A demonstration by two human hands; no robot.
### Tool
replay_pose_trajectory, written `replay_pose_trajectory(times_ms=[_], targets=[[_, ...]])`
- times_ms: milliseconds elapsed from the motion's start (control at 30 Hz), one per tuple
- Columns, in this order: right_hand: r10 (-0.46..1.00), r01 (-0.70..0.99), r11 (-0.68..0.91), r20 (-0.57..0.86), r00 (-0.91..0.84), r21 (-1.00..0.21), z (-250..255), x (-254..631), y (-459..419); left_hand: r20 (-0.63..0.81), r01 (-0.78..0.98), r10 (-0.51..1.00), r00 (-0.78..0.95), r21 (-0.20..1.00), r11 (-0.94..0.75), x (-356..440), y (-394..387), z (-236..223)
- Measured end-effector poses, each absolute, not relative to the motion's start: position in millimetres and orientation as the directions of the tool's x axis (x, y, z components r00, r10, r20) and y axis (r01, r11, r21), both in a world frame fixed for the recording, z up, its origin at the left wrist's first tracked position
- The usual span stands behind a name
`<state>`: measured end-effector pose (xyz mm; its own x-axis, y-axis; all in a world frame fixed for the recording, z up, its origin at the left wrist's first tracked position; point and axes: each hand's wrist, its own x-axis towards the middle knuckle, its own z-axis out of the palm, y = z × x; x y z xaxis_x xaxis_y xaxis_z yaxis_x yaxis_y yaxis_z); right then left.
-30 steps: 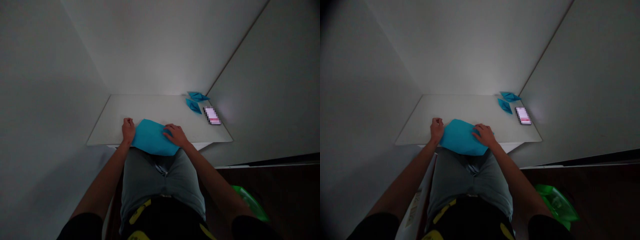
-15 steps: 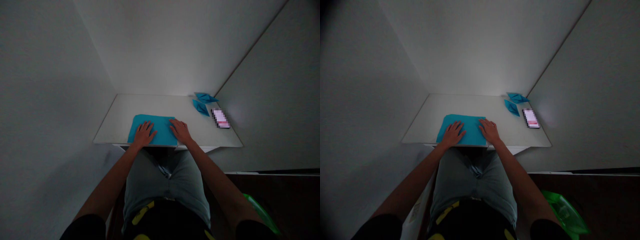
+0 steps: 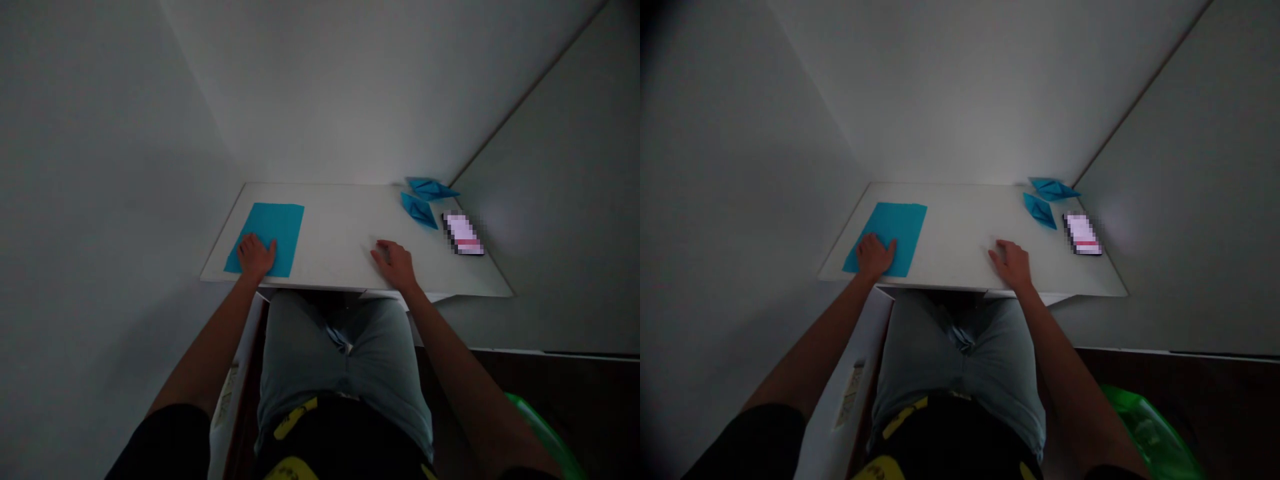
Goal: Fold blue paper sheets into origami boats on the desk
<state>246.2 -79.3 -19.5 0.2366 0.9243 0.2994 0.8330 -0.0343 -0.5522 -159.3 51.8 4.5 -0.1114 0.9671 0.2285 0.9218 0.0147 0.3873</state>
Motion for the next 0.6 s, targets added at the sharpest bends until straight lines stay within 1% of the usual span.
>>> replay_pose_trajectory(times_ms=[67, 200, 300, 400, 500, 600], targets=[[0.932, 0.853, -0.049, 0.283, 0.227, -0.519, -17.3, 245.5, -79.0, 0.224, 0.927, 0.959, -0.176, 0.366, 0.085, -171.8, 54.9, 5.1], [0.923, 0.870, -0.108, 0.276, 0.267, -0.481, -13.1, 252.7, -75.7, 0.200, 0.955, 0.972, -0.126, 0.289, 0.064, -199.5, 60.2, 6.6], [0.878, 0.882, -0.203, 0.319, 0.356, -0.425, -12.5, 264.3, -69.8, 0.188, 0.963, 0.977, -0.096, 0.265, 0.044, -210.4, 60.1, 6.5], [0.799, 0.868, -0.325, 0.382, 0.464, -0.374, -16.0, 283.8, -62.1, 0.178, 0.967, 0.979, -0.101, 0.249, 0.055, -209.9, 56.7, 8.4], [0.693, 0.824, -0.407, 0.454, 0.560, -0.395, -23.0, 310.3, -54.0, 0.205, 0.971, 0.972, -0.119, 0.230, 0.070, -204.5, 52.8, 12.2], [0.654, 0.803, -0.417, 0.473, 0.591, -0.426, -29.9, 332.3, -46.8, 0.222, 0.971, 0.968, -0.115, 0.232, 0.062, -201.9, 51.4, 15.0]])
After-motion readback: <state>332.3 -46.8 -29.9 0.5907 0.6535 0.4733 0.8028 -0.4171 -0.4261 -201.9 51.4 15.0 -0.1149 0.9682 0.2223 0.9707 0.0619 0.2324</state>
